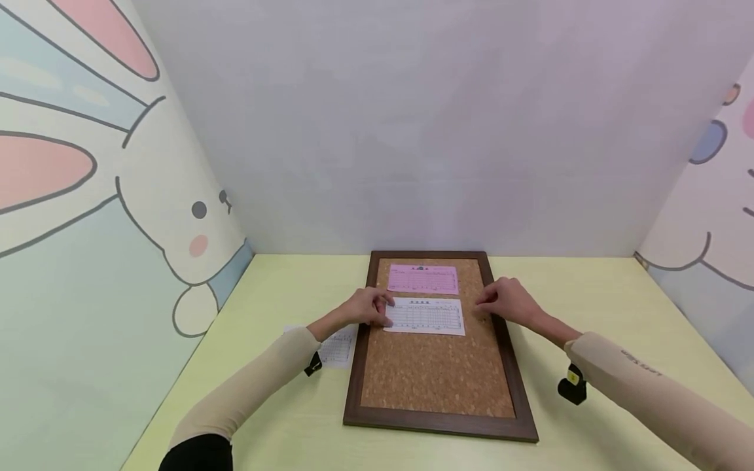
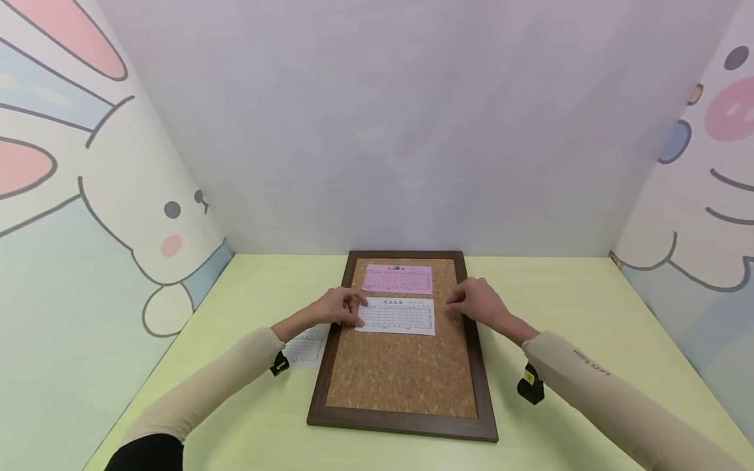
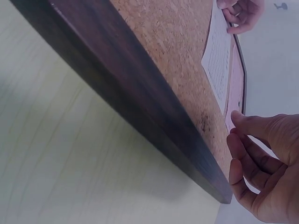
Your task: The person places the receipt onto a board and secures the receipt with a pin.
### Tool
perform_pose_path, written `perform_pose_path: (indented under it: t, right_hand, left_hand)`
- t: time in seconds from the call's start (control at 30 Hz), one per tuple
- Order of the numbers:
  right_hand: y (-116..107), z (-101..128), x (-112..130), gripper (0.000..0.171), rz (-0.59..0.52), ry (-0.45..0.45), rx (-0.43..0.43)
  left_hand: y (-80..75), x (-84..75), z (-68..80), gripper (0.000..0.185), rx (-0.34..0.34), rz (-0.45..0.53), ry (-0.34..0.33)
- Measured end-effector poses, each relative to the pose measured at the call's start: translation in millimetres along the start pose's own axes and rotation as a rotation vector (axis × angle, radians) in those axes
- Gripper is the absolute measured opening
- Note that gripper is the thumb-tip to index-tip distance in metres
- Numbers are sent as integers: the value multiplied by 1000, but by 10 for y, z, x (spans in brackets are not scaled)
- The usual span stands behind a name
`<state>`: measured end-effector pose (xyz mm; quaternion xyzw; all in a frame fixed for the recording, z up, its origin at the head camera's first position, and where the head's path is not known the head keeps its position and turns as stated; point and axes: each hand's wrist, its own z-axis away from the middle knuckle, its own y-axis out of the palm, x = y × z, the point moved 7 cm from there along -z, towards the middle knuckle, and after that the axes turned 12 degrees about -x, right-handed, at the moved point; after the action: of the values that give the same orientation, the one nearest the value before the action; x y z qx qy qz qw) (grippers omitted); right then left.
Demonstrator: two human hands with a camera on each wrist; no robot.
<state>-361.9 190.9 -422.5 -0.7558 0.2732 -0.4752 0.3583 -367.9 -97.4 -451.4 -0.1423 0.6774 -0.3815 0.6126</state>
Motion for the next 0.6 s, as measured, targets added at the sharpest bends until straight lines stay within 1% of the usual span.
perform_pose_path:
  t: [0.13, 0.33, 0.6]
  right_hand:
    - [54, -31, 24, 4, -14, 14, 3]
    - [106, -72, 53, 3, -17, 21, 16]
    - [113, -73, 48, 3, -23, 27, 18]
  left_hand:
    - [20, 5, -18, 39, 9, -6, -2]
    - [17, 3, -27, 38, 2, -3, -2]
    - [11, 23, -43, 37, 3, -5, -11]
